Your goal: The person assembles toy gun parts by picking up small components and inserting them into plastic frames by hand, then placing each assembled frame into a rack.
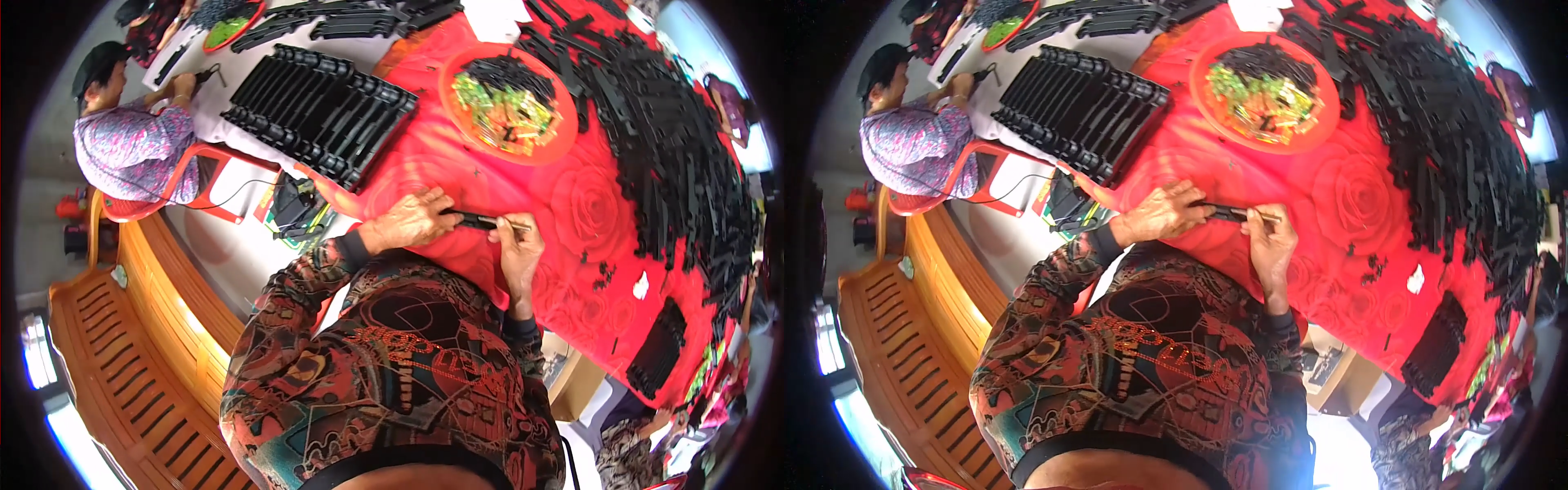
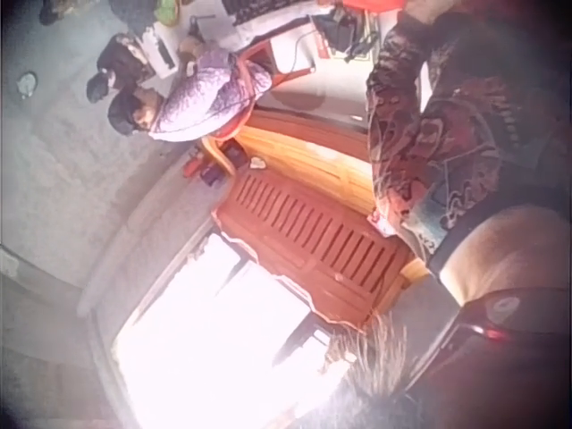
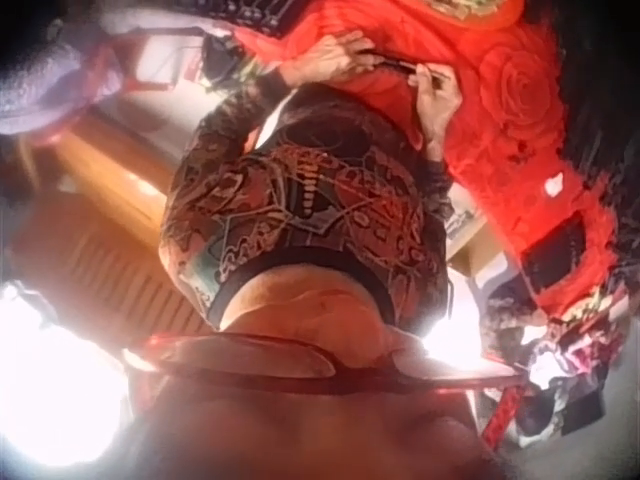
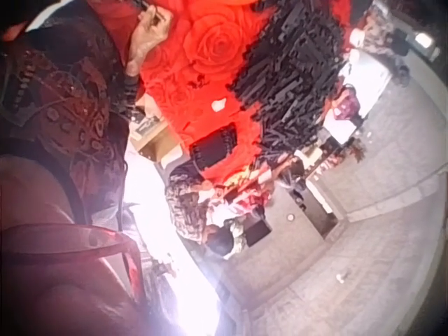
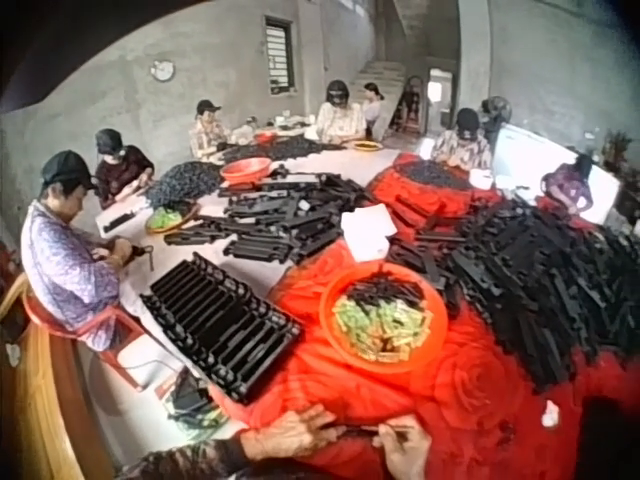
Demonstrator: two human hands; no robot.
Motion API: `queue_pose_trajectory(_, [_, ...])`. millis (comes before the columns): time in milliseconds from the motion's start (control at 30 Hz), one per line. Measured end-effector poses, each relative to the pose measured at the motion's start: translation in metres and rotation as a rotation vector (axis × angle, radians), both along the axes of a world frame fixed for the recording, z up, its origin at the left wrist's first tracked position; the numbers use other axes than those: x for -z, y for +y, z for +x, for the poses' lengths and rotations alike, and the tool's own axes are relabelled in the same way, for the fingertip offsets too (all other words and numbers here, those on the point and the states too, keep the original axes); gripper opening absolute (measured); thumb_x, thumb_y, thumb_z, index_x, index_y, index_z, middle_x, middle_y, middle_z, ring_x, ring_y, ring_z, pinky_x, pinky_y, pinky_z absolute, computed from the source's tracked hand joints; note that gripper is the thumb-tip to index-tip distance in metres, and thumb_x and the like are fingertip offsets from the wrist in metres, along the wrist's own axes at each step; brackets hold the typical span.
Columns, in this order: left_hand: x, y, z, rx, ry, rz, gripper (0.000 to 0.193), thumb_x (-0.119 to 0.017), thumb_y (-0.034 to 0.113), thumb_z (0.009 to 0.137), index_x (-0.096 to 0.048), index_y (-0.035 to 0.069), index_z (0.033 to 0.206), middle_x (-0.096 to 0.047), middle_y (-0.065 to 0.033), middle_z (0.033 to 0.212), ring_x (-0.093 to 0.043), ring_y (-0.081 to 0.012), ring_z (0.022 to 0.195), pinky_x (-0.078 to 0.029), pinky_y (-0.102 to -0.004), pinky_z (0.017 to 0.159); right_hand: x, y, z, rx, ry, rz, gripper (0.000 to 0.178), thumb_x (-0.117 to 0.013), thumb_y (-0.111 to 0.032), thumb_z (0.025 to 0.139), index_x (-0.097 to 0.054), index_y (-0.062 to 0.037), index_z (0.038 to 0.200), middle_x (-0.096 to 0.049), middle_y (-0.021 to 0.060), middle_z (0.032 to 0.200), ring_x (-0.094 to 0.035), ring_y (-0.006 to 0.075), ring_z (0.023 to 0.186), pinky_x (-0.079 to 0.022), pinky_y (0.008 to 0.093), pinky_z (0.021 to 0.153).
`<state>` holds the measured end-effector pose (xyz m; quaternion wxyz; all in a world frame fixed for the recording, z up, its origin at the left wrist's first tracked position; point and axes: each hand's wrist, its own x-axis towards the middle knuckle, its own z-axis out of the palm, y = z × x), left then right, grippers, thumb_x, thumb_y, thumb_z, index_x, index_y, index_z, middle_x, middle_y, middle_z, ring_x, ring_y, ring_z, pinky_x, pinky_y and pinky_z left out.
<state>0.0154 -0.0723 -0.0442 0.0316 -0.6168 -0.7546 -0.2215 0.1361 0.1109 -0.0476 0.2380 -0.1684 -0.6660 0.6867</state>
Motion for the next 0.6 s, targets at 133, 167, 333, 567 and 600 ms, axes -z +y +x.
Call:
queue_pose_trajectory(133, [-0.01, -0.005, 0.008, -0.109, -0.047, -0.007, 0.023, -0.063, 0.016, 0.074, -0.063, 0.009, 0.096, -0.053, -0.0104, 0.101, -0.053, -0.0309, 0.097, -0.047, -0.0421, 0.078, -0.001, -0.002, 0.005, 0.051, 0.032, -0.002, 0.008, -0.062, -0.001, 0.085, -0.056, 0.0023, 0.088, -0.06, 0.0055, 0.073, -0.059, 0.0097, 0.06, -0.051, 0.0232, 0.056])
queue_pose_trajectory(167, [-0.01, -0.006, 0.008, -0.123, 0.002, 0.033, 0.017, -0.063, 0.015, 0.073, -0.061, 0.008, 0.088, -0.052, -0.0108, 0.102, -0.051, -0.0304, 0.097, -0.046, -0.042, 0.079, -0.002, 0.0, 0.01, 0.065, 0.045, 0.011, 0.008, -0.062, -0.001, 0.085, -0.055, 0.0027, 0.088, -0.06, 0.0056, 0.072, -0.06, 0.0101, 0.06, -0.051, 0.0234, 0.056])
queue_pose_trajectory(333, [-0.043, -0.023, 0.021, -0.291, 0.076, 0.101, 0.019, -0.069, 0.011, 0.067, -0.063, 0.007, 0.085, -0.051, -0.0091, 0.093, -0.049, -0.0268, 0.084, -0.04, -0.0381, 0.066, -0.009, 0.003, 0.022, 0.15, 0.225, -0.021, 0.006, -0.057, 0.003, 0.086, -0.053, 0.0025, 0.091, -0.059, 0.0092, 0.073, -0.058, 0.0134, 0.057, -0.051, 0.0263, 0.056])
queue_pose_trajectory(567, [-0.08, -0.043, -0.01, -0.676, 0.284, 0.455, 0.022, -0.073, 0.002, 0.059, -0.062, 0.005, 0.077, -0.053, -0.0092, 0.089, -0.049, -0.0271, 0.078, -0.042, -0.036, 0.065, -0.014, 0.002, 0.019, 0.146, 0.26, -0.122, 0.004, -0.055, 0.001, 0.086, -0.053, 0.0024, 0.089, -0.058, 0.0106, 0.072, -0.056, 0.0134, 0.056, -0.052, 0.0275, 0.053])
queue_pose_trajectory(600, [-0.077, -0.046, -0.023, -0.728, 0.299, 0.461, 0.019, -0.072, 0.004, 0.061, -0.06, 0.004, 0.076, -0.053, -0.0097, 0.091, -0.048, -0.028, 0.08, -0.041, -0.0371, 0.067, -0.012, 0.002, 0.019, 0.148, 0.23, -0.124, 0.004, -0.055, 0.001, 0.086, -0.053, 0.0023, 0.089, -0.058, 0.0104, 0.072, -0.056, 0.0133, 0.056, -0.052, 0.0275, 0.053])
